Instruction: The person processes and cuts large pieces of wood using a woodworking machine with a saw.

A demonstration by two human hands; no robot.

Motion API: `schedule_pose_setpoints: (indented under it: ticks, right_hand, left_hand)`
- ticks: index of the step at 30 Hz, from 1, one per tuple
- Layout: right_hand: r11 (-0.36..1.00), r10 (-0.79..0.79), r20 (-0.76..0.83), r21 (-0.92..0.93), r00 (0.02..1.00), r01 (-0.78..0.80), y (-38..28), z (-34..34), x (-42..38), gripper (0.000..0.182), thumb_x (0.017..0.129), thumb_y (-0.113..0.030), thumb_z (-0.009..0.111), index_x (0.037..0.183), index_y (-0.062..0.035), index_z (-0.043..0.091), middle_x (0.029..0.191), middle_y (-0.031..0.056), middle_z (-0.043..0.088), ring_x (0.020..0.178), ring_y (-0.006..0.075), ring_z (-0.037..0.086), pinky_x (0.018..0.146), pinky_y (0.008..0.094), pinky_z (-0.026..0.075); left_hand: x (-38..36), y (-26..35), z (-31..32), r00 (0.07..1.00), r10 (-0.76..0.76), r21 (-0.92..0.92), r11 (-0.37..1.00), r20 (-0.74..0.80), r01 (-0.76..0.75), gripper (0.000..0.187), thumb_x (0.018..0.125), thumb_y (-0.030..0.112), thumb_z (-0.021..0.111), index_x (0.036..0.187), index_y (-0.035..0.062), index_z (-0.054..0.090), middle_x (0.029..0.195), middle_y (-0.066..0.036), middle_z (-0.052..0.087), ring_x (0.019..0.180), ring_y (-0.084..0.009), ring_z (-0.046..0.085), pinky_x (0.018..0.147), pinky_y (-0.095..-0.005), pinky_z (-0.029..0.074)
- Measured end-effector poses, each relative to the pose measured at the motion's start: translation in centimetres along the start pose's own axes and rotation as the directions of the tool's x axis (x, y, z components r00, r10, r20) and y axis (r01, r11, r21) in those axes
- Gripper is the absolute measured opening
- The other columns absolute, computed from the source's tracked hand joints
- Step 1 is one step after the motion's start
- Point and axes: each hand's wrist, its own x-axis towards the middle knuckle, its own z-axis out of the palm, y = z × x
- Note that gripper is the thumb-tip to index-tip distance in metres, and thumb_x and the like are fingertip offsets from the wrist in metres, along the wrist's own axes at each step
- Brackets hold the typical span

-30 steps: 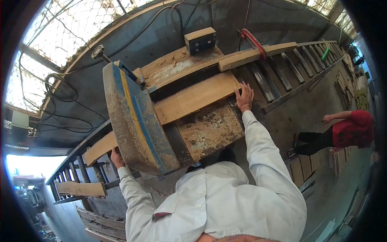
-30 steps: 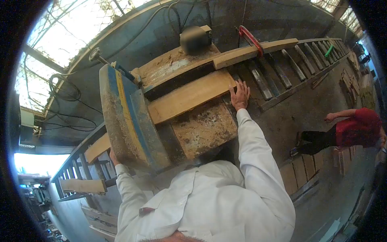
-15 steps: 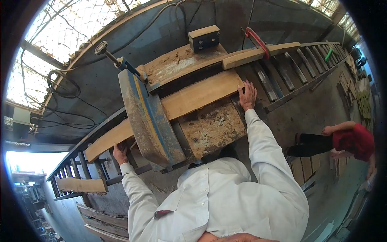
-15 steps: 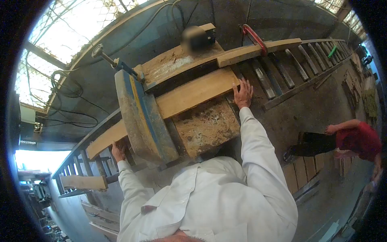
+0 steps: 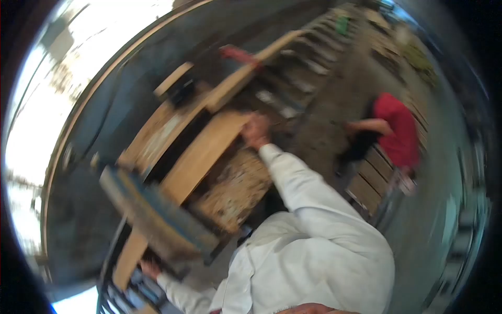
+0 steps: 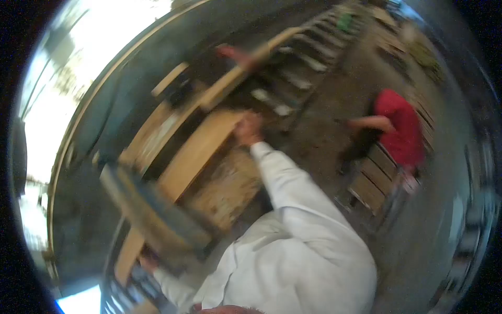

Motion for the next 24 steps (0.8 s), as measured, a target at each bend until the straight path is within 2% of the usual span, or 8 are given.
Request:
schedule_pose_setpoints:
  ticks: [1,4,8,12,15,18,21,24]
  right_hand:
    - [0.994,0.044,-0.018,0.096,0.999,-0.042,-0.2,-0.7,0.8,0.04,0.081,-0.049,0.061,0.097,-0.0134,0.063,0.1,0.0143,0.062,0.092,0.0372,0.058,0.078,0.0509,0.043]
    - [0.988,0.117,0.079,0.09,0.99,-0.124,-0.7,-2.7,-0.1,0.052,0.09,-0.053,0.054,0.117,-0.0089,0.06,0.125,0.0165,0.056,0.12,0.0358,0.049,0.102,0.0523,0.034]
    - [0.936,0.234,0.366,0.167,0.901,-0.311,-0.3,-3.2,0.1,0.072,0.092,-0.06,0.05,0.136,-0.0032,0.05,0.149,0.0162,0.04,0.142,0.0321,0.031,0.12,0.0475,0.016]
    - [0.699,0.434,0.265,0.504,0.861,-0.507,-2.2,-3.5,-1.3,0.075,0.09,-0.061,0.053,0.134,-0.001,0.049,0.14,0.0208,0.048,0.133,0.0369,0.043,0.112,0.0484,0.032]
    - [0.274,0.545,0.483,0.67,0.685,-0.69,-6.4,-6.4,-4.1,0.069,0.092,-0.055,0.058,0.132,0.0009,0.05,0.139,0.0231,0.048,0.126,0.0346,0.051,0.1,0.0469,0.045]
    - [-0.006,0.272,0.884,0.395,0.379,-0.918,-9.0,-5.3,-5.5,0.052,0.09,-0.038,0.065,0.124,0.001,0.055,0.124,0.0183,0.057,0.113,0.0255,0.059,0.086,0.0393,0.053]
    - [-0.445,0.078,0.984,0.176,0.158,-0.878,-12.2,-3.7,-5.2,0.05,0.089,-0.035,0.067,0.122,0.0005,0.055,0.11,0.0145,0.062,0.104,0.0267,0.063,0.082,0.0392,0.055]
    - [-0.189,0.3,0.935,0.252,0.189,-0.949,-14.6,-2.8,-3.8,0.055,0.092,-0.035,0.066,0.13,0.0016,0.05,0.131,0.0182,0.053,0.116,0.0342,0.057,0.086,0.0483,0.054]
  left_hand:
    - [0.4,-1.1,-0.4,0.941,0.327,0.539,0.779,0.087,-0.32,0.052,0.09,0.008,0.061,0.137,-0.004,0.043,0.135,-0.015,0.055,0.117,-0.033,0.056,0.104,-0.0383,0.043]
    - [2.8,4.8,5.3,0.955,-0.239,-0.14,0.966,-0.177,0.216,0.051,0.09,0.009,0.06,0.137,-0.0033,0.043,0.134,-0.015,0.056,0.117,-0.0331,0.056,0.103,-0.0391,0.043]
    - [3.8,9.5,7.2,0.898,-0.407,-0.337,0.879,-0.167,0.336,0.05,0.091,0.011,0.059,0.136,-0.0023,0.044,0.134,-0.015,0.056,0.116,-0.0331,0.057,0.102,-0.0401,0.044]
    - [3.8,11.2,6.7,0.884,-0.429,-0.362,0.866,-0.183,0.345,0.049,0.092,0.013,0.059,0.136,-0.0014,0.045,0.133,-0.015,0.056,0.115,-0.0331,0.058,0.101,-0.0412,0.045]
    - [3.6,11.3,6.2,0.878,-0.436,-0.372,0.862,-0.199,0.344,0.048,0.092,0.014,0.058,0.136,-0.0007,0.045,0.132,-0.014,0.057,0.114,-0.0331,0.058,0.1,-0.0419,0.046]
    - [3.0,10.9,5.9,0.873,-0.441,-0.378,0.859,-0.206,0.345,0.047,0.093,0.016,0.058,0.136,0.0,0.046,0.132,-0.014,0.057,0.113,-0.0331,0.059,0.099,-0.0427,0.046]
    - [2.6,10.5,5.2,0.873,-0.442,-0.389,0.856,-0.206,0.342,0.047,0.093,0.017,0.057,0.135,0.0007,0.046,0.131,-0.014,0.057,0.113,-0.0332,0.059,0.099,-0.0435,0.047]
    - [2.3,10.4,4.9,0.872,-0.442,-0.391,0.856,-0.212,0.339,0.046,0.094,0.019,0.057,0.135,0.0014,0.047,0.131,-0.014,0.058,0.112,-0.0332,0.06,0.098,-0.0443,0.047]
